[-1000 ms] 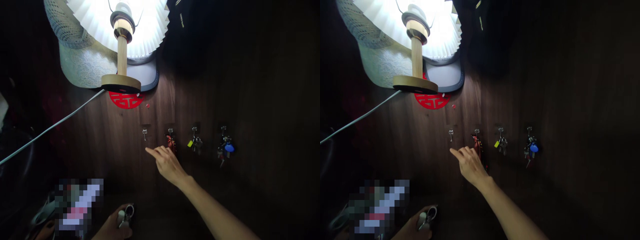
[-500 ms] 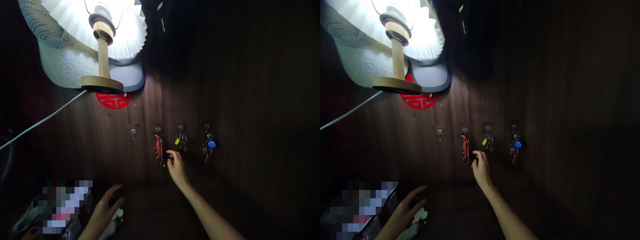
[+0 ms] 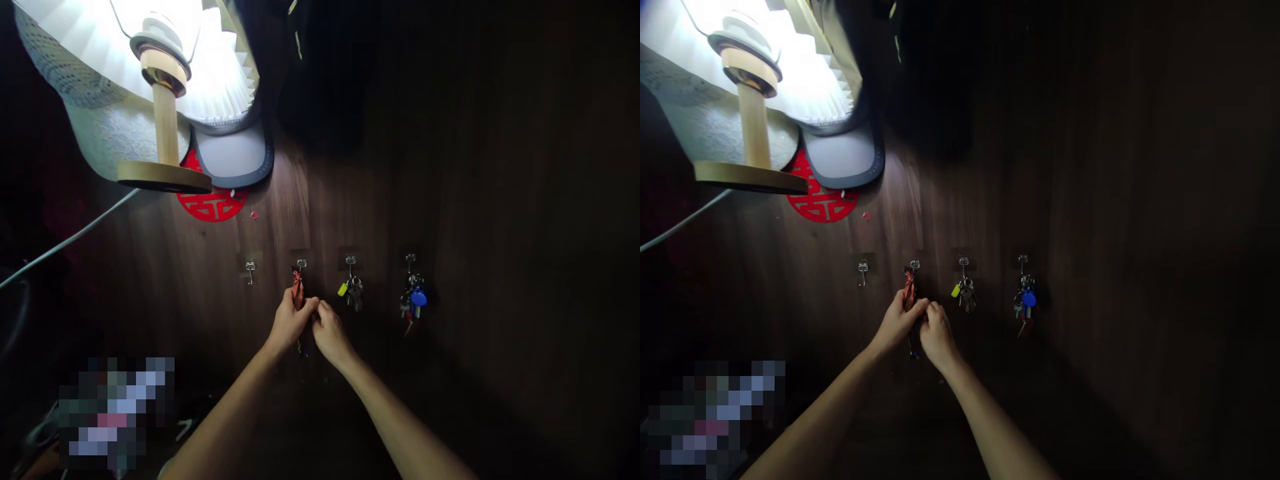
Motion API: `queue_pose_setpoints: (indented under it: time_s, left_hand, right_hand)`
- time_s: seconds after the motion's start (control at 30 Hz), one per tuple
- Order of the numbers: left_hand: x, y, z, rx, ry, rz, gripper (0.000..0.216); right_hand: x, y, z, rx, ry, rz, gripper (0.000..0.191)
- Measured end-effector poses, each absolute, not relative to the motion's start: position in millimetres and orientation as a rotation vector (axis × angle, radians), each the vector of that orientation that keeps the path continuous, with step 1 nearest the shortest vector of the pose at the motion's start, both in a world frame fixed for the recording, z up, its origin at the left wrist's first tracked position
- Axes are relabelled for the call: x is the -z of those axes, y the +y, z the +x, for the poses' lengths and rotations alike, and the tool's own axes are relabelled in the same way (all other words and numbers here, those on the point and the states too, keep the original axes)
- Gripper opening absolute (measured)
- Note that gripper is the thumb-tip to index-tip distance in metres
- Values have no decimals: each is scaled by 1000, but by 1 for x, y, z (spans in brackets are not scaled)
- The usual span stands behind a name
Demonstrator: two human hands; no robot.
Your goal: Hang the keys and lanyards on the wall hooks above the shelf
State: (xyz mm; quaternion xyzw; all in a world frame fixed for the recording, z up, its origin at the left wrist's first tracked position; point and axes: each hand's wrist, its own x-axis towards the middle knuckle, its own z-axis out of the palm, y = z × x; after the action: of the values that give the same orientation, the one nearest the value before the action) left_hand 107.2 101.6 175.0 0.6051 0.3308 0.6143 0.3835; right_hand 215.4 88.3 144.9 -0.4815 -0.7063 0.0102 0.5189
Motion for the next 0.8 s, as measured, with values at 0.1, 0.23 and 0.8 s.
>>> queue_pose_setpoints:
  time_s: [0.1,0.23,0.8]
  left_hand:
    - [-175,105,113,-1505,852,1498,24]
    - [-172,103,114,-1406,843,1456,30]
    - [-205,77,104,-1295,690,1331,37]
  right_hand:
    - [-155,78,227,96,-1798,-1207,40]
    - [-184,72,241,249,-1808,-1202,43]
    - [-223,75,241,625,-2004,-1437,45]
